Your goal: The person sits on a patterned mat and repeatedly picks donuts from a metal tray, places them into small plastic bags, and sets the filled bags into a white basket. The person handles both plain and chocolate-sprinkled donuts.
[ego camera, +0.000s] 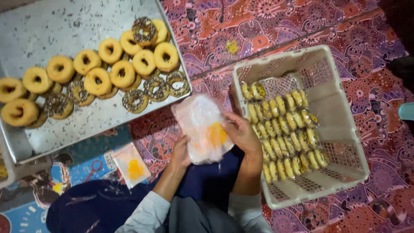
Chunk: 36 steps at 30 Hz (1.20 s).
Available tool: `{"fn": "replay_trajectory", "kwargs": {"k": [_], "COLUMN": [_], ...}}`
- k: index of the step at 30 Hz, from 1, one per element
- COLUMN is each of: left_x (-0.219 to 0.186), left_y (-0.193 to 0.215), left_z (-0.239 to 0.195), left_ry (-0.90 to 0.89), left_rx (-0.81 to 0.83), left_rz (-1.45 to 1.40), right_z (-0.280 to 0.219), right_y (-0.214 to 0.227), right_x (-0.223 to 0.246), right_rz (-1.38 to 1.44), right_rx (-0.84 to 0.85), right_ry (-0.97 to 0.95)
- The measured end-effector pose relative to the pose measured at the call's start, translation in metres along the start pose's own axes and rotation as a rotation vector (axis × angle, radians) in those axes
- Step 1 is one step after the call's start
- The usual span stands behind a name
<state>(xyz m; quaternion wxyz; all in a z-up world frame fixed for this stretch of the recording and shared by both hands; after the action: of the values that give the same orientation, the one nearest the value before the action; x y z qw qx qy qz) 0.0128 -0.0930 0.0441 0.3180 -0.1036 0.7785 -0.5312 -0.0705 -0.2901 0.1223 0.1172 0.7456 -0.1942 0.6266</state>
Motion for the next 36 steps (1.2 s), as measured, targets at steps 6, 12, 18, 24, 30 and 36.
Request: {"fn": "replay_trajectory", "kwargs": {"k": [6,12,18,24,30,36], "left_x": [-0.005,0.01,-0.056,-0.126,0.028,0.015], "left_y": [-0.059,-0.036,-0.092,-0.229,-0.153,-0.085], "left_z": [0.069,0.145,0.412,0.549,0.32,0.132], "left_ry": [-0.098,-0.044,-0.307,-0.32,0.138,0.0], "left_rx": [-0.108,-0.155,0.024,0.227,0.22,-0.034], "left_rz": [0.193,0.247,0.491,0.421,0.558,0.432], "right_z": [-0.005,0.01,0.015,0.027,0.052,0.068], "right_y": [0.107,0.153,0.159,0.156,0.131,0.053], "right_x": [0.023,-0.019,-0.041,-0.051,-0.041,-0.016], "right_rz": [0.059,0.822,0.295,0.122,0.774,0.394], "right_rx": [-0.597,-0.617,-0.877,-0.874,-0.526,-0.164], "right_ry": [0.426,0.514,0.401,0.329,0.447,0.147]}}
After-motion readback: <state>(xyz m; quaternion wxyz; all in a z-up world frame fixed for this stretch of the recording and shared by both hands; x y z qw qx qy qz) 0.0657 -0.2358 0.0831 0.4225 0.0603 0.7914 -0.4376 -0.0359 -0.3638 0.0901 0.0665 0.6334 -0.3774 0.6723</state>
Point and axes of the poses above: each hand's wrist, its own z-axis towards the middle knuckle, its own y-axis out of the back of the hand, x = y × z, the point moved 4 cm from there along z, towards the middle knuckle
